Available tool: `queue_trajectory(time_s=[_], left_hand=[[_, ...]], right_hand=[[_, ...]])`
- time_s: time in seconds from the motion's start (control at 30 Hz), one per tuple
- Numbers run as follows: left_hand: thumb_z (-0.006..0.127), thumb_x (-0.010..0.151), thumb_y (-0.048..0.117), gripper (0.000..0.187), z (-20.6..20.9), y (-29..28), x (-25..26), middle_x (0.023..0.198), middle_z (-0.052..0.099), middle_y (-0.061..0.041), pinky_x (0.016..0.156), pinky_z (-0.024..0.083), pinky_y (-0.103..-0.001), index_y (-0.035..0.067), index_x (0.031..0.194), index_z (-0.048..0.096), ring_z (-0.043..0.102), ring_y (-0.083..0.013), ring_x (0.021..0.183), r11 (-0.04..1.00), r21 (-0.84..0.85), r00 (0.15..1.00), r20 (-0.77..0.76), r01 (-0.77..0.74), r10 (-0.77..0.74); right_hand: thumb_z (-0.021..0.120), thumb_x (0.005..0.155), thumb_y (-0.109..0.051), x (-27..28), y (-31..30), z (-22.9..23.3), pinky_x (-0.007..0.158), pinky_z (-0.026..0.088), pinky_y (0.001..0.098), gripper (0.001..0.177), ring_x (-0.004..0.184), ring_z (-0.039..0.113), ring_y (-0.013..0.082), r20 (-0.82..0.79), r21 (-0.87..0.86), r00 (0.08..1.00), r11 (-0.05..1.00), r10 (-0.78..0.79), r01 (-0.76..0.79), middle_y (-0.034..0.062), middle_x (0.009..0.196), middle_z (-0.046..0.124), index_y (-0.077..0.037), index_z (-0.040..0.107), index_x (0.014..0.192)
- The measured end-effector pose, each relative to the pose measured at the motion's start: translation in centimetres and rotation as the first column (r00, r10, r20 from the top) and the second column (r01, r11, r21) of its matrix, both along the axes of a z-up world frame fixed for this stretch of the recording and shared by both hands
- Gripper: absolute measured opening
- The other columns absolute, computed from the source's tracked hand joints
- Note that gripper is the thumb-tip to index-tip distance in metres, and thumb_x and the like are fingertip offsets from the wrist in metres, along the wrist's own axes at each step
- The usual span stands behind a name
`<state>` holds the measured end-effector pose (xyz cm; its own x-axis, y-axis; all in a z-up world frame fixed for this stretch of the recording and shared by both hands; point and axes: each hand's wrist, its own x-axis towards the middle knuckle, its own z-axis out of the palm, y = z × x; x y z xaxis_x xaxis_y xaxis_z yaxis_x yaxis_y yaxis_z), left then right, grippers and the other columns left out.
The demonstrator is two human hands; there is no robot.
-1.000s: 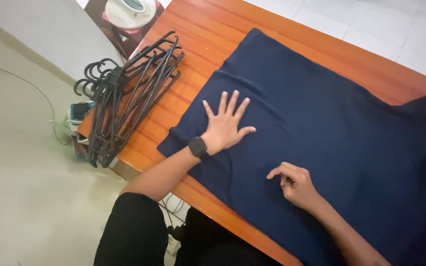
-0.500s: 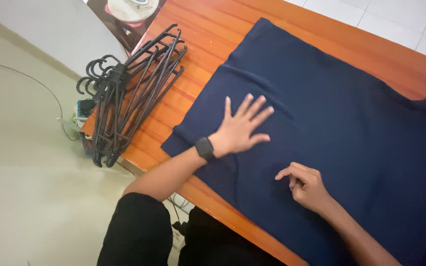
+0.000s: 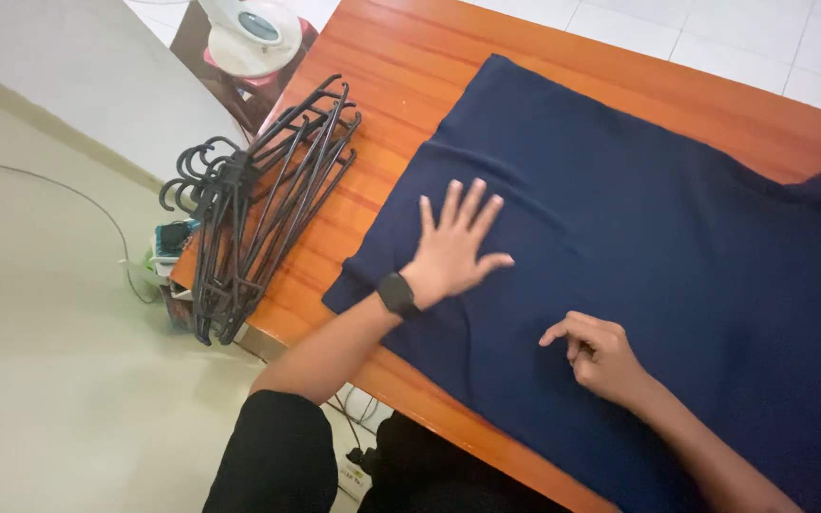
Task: The person smooths and folds a dark blue polo shirt on a wooden table. They repeatedly flatten the fabric, fold the sleeves inward, and fold the shirt in half. The shirt remains on the table at the end of the clip.
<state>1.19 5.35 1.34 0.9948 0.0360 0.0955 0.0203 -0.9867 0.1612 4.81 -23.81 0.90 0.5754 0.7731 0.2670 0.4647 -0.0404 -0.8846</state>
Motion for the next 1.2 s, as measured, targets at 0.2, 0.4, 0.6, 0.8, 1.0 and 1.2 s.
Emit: queue_trajectory(time_s=[0.2,0.4,0.6,0.8,1.0,1.2], left_hand=[[0.033,0.091,0.083,0.096,-1.3,-3.3,-1.7,0.170,0.015,-0.018,0.112,0.018,-0.081,0.022,0.164,0.021,0.014,-0.0492,0.155,0.995,-0.006,0.994,-0.054,0.099,-0.099],[0.032,0.095,0.080,0.084,-0.4,-0.4,-0.1,0.170,0.018,-0.010,0.108,0.015,-0.085,0.031,0.164,0.022,0.018,-0.0453,0.154,0.997,0.072,0.997,-0.071,0.029,-0.023],[0.031,0.097,0.077,0.080,0.0,0.8,0.5,0.171,0.016,-0.009,0.106,0.016,-0.087,0.033,0.163,0.020,0.017,-0.0458,0.154,0.998,0.053,0.990,-0.139,-0.020,0.027],[0.031,0.099,0.074,0.079,0.1,0.2,0.4,0.170,0.018,-0.012,0.107,0.020,-0.085,0.031,0.164,0.018,0.019,-0.0470,0.153,0.996,0.086,0.991,-0.126,-0.030,0.041],[0.030,0.100,0.072,0.079,0.8,-0.1,0.2,0.168,0.020,-0.016,0.106,0.021,-0.085,0.027,0.164,0.020,0.020,-0.0480,0.152,0.997,0.075,0.987,-0.152,-0.032,0.043],[0.031,0.100,0.072,0.078,1.0,-0.2,0.1,0.168,0.020,-0.016,0.105,0.021,-0.085,0.028,0.164,0.020,0.022,-0.0486,0.151,0.995,0.094,0.990,-0.133,-0.028,0.040]], right_hand=[[0.043,0.060,0.022,-0.1,-0.1,0.2,0.044,0.051,0.0324,0.056,0.046,0.062,0.0311,0.014,-0.035,1.000,0.999,0.003,-0.003,0.0075,0.050,0.051,-0.010,0.081,0.086],[0.044,0.061,0.023,-0.1,-0.1,-0.3,0.044,0.050,0.0301,0.056,0.045,0.061,0.0279,0.019,-0.015,1.000,1.000,0.002,-0.002,0.0062,0.052,0.052,-0.010,0.081,0.087],[0.040,0.059,0.026,-0.1,0.0,0.2,0.042,0.051,0.0288,0.059,0.042,0.060,0.0275,0.027,-0.022,1.000,1.000,0.016,-0.016,0.0060,0.049,0.053,-0.009,0.079,0.086],[0.040,0.056,0.023,-0.4,0.1,1.4,0.042,0.051,0.0307,0.059,0.044,0.060,0.0290,0.064,-0.048,0.997,0.998,0.034,-0.031,0.0059,0.050,0.053,-0.011,0.079,0.085],[0.039,0.061,0.024,-0.2,0.1,1.3,0.040,0.052,0.0314,0.058,0.044,0.058,0.0295,0.075,-0.003,0.996,0.999,0.050,-0.050,0.0041,0.052,0.052,-0.010,0.078,0.088],[0.040,0.062,0.026,-0.4,0.2,1.9,0.042,0.052,0.0298,0.056,0.044,0.059,0.0286,0.111,-0.004,0.993,0.999,0.046,-0.046,0.0049,0.051,0.054,-0.008,0.078,0.087]])
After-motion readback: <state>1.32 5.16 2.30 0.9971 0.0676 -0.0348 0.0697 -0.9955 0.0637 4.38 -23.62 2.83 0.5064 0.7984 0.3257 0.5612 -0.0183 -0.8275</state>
